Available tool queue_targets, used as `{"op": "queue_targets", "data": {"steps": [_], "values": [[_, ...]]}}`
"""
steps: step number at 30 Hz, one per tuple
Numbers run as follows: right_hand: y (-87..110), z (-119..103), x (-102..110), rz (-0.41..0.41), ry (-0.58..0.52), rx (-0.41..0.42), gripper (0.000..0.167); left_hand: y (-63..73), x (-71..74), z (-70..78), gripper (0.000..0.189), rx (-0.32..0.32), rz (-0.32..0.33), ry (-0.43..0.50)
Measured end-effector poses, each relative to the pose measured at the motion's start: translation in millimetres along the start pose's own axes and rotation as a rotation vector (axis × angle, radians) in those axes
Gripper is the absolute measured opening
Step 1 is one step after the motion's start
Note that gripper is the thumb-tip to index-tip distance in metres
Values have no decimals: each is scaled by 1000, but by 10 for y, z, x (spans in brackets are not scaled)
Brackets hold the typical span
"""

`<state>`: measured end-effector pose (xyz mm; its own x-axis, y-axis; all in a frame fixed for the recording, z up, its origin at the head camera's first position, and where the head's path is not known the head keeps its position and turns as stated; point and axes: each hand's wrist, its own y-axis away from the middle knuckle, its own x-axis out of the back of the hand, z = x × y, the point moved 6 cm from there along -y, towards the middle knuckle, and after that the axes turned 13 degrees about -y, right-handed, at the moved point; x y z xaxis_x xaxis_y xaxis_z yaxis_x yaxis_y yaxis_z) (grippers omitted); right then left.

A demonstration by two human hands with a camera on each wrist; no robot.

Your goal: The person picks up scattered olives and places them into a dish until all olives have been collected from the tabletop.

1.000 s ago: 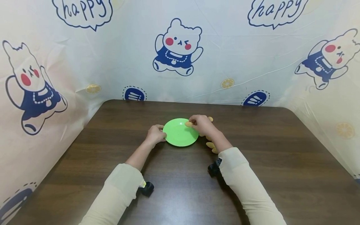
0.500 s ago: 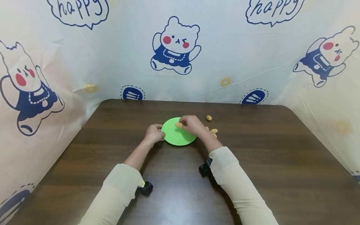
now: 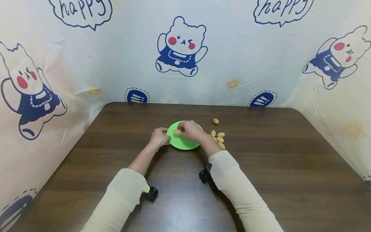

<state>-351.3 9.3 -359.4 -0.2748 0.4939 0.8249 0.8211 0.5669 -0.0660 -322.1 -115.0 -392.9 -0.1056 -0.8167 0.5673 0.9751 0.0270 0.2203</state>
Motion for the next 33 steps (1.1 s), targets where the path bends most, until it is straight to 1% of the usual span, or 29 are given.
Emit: {"op": "queue_targets", "data": {"steps": [3, 8, 14, 23, 33], "values": [[-14, -11, -25, -15, 28, 12, 18, 7, -4, 13, 52, 9, -3, 4], [-28, -4, -59, -52, 54, 5, 18, 2, -12, 22, 52, 19, -5, -2], [-34, 3, -57, -50, 58, 16, 17, -16, -21, 18, 52, 23, -5, -1], [-22, 12, -33, -50, 59, 44, 19, -5, -13, 23, 51, 30, -1, -5], [57, 62, 55, -57, 17, 1, 24, 16, -13, 19, 52, 26, 3, 4]]}}
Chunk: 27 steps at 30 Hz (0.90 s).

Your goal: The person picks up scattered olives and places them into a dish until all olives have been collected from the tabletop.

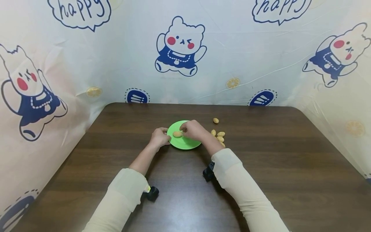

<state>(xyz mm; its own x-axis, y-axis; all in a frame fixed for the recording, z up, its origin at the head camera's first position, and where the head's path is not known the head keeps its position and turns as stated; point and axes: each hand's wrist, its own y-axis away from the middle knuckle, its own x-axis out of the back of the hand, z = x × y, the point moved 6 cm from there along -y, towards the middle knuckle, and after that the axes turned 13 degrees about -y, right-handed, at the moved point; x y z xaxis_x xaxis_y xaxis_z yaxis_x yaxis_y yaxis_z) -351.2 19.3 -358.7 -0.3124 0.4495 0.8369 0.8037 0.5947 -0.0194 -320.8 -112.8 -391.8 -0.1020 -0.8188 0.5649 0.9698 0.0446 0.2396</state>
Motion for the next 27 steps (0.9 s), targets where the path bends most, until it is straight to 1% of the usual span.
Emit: {"op": "queue_targets", "data": {"steps": [11, 14, 18, 23, 27], "values": [[89, 89, 113, 12, -36, -37, 28, 1, -3, -6, 51, -3, -4, 3], [123, 123, 163, 23, -61, -62, 28, 0, -3, -6, 51, -1, -3, 2], [177, 191, 233, 50, -90, -92, 30, -3, -3, -9, 51, 2, -2, -5], [229, 306, 310, 98, -100, -118, 31, -9, -2, -13, 52, 0, 0, -8], [263, 399, 370, 150, -86, -117, 31, -8, -2, -15, 52, 1, 0, -5]]}}
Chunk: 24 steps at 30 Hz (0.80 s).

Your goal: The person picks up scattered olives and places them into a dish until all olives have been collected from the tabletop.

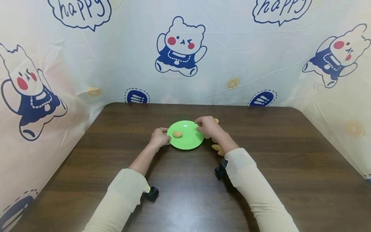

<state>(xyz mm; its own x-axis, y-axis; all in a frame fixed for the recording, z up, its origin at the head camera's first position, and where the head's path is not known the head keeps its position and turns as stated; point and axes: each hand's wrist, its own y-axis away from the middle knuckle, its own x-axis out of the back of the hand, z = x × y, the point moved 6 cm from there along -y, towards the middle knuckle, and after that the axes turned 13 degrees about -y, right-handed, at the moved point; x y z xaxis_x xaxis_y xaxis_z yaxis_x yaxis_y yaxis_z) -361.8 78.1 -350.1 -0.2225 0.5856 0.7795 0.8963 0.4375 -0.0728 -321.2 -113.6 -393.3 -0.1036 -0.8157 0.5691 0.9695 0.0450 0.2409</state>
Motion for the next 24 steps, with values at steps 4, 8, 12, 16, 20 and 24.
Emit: {"op": "queue_targets", "data": {"steps": [4, 8, 12, 16, 20, 24], "values": [[19, 85, 73, 38, -20, -11, 31, 1, -2, 6, 51, -4, -6, 10], [34, 195, 152, 69, -83, -62, 34, 12, -3, 18, 50, -9, -9, 18], [45, 309, 206, 118, -111, -97, 37, 14, 0, 16, 50, -13, -7, 17], [61, 392, 241, 164, -98, -109, 38, 10, 3, 10, 51, -15, -6, 16], [58, 475, 290, 222, -82, -122, 39, 11, 3, 11, 51, -12, -5, 18], [55, 573, 348, 284, -98, -167, 40, 5, -6, 10, 51, -6, -8, 26]]}}
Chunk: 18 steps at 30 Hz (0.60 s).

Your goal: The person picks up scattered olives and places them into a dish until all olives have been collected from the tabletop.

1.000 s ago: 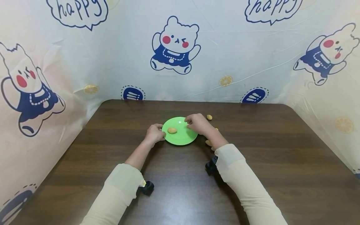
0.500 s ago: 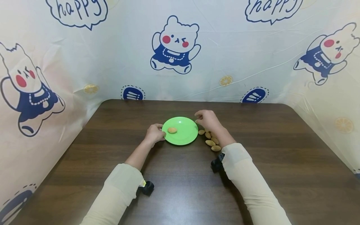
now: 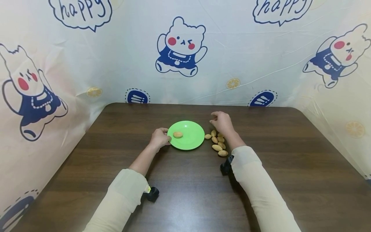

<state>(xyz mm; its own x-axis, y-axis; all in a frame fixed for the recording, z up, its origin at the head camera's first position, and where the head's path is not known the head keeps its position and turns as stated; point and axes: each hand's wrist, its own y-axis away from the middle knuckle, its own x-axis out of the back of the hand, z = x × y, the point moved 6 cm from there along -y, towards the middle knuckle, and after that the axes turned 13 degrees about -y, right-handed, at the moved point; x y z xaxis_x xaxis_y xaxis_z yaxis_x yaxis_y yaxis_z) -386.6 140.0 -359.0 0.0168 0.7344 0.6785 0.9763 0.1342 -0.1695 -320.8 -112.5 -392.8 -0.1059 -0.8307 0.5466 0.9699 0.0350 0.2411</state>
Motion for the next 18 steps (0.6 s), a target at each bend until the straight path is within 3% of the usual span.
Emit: {"op": "queue_targets", "data": {"steps": [7, 18], "values": [[-44, 104, 55, 72, -21, -86, 40, 6, 2, -4, 52, 10, 7, -2], [-62, 206, 51, 66, -9, -184, 39, -4, -4, -7, 50, 4, 15, 4]]}}
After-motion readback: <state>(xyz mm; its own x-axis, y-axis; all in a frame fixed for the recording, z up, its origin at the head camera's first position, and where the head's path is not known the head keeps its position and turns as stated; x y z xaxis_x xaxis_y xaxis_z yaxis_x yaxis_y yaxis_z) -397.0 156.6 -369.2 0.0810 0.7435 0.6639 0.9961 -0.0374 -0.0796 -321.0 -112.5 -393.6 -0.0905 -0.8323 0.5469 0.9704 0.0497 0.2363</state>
